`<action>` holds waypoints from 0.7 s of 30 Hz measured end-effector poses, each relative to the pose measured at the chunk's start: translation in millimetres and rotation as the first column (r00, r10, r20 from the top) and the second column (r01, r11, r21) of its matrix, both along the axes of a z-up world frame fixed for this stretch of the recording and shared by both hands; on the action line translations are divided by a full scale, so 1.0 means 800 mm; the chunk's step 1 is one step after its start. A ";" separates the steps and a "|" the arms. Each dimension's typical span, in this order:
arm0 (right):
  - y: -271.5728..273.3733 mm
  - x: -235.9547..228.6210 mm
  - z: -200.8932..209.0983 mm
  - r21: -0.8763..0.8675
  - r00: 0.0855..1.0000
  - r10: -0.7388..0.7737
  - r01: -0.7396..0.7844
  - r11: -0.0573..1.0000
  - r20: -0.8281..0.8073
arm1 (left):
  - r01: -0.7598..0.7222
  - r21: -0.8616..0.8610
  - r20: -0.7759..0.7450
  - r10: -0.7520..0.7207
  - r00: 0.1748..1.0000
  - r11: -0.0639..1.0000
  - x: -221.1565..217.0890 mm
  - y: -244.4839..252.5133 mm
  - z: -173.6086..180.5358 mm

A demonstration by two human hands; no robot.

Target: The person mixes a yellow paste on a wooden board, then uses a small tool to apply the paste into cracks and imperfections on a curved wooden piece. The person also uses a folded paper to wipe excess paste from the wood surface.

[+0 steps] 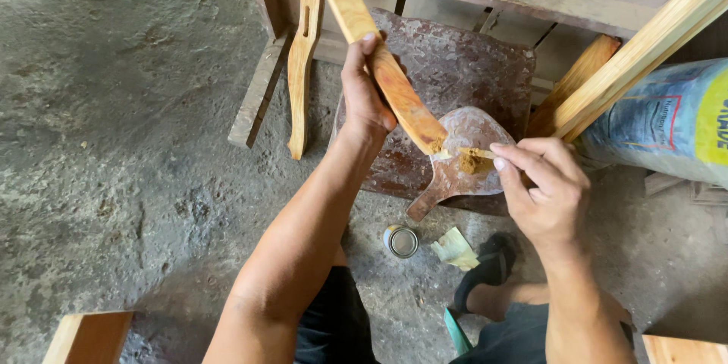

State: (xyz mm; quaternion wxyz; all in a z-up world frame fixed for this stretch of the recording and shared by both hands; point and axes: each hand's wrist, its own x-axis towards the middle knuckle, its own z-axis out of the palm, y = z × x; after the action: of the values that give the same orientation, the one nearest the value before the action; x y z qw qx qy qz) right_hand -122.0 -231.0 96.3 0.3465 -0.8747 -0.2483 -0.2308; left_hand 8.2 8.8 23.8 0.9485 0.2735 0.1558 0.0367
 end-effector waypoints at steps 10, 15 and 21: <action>0.013 0.011 -0.008 -0.021 0.994 0.098 -0.099 0.995 -0.056 | 0.066 0.060 0.032 -0.068 0.997 0.996 -0.004 -0.022 0.005; 0.014 0.020 -0.017 -0.019 0.991 0.117 -0.119 0.993 -0.066 | 0.089 0.071 -0.008 -0.088 0.996 0.993 -0.003 -0.023 0.007; 0.012 0.019 -0.025 -0.066 0.994 0.091 -0.095 0.993 -0.056 | 0.117 0.099 0.009 -0.119 0.993 0.988 -0.004 -0.021 0.004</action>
State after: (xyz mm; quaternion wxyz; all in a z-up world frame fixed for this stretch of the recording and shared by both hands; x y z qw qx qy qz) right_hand -107.0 -221.2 76.6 0.3329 -0.8794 -0.2875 -0.1822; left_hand 5.1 -8.1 26.8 0.9356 0.3281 0.1304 -0.0098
